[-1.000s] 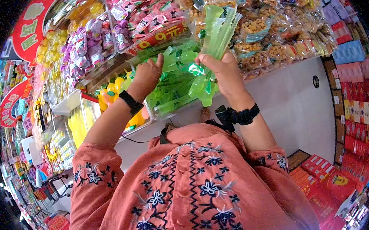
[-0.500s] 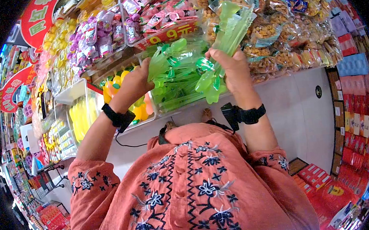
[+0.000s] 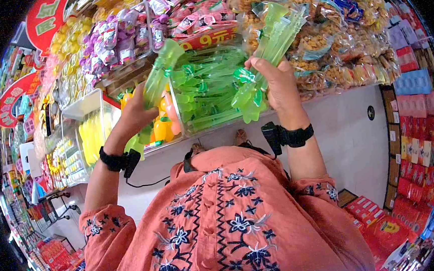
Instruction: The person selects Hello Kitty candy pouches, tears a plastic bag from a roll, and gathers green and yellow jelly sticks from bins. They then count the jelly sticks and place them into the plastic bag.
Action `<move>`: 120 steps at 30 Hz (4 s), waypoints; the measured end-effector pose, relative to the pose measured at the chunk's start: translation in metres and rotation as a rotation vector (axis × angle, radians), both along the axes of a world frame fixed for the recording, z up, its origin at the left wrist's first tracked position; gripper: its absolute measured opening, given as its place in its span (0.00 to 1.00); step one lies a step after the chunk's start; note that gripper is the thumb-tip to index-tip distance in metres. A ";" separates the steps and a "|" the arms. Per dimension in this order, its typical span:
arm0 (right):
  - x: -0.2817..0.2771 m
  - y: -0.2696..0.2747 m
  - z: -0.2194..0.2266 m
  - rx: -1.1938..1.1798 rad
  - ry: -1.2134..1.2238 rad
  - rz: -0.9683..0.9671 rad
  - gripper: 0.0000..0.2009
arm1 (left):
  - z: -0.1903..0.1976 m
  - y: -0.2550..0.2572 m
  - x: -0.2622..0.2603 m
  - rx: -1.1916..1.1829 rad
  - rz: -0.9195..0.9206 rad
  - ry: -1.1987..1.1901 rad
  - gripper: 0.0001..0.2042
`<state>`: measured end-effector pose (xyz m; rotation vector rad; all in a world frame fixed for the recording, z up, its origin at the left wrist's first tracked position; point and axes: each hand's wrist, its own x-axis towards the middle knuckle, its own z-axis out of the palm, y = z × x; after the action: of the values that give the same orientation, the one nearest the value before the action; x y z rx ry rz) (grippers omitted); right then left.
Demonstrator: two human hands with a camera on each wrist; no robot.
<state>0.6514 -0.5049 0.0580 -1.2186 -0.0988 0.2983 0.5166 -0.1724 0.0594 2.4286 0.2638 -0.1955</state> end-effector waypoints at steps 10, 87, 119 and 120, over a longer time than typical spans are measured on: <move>-0.011 0.113 0.059 0.221 0.035 0.295 0.11 | 0.102 0.059 -0.054 -0.310 0.368 -0.394 0.24; 0.053 0.075 -0.129 -1.180 -0.623 0.092 0.13 | -0.014 -0.035 -0.076 -0.580 0.387 -0.023 0.18; -0.051 0.014 -0.123 -1.222 -0.633 0.839 0.17 | -0.160 -0.124 0.220 0.709 -0.232 -0.399 0.14; -0.053 0.015 -0.124 -1.221 -0.644 0.828 0.17 | -0.160 -0.124 0.220 0.700 -0.227 -0.394 0.14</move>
<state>0.5984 -0.4901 -0.0659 -2.4250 -1.1283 0.7261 0.7366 -0.2963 -0.1002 3.1125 -0.1547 0.3346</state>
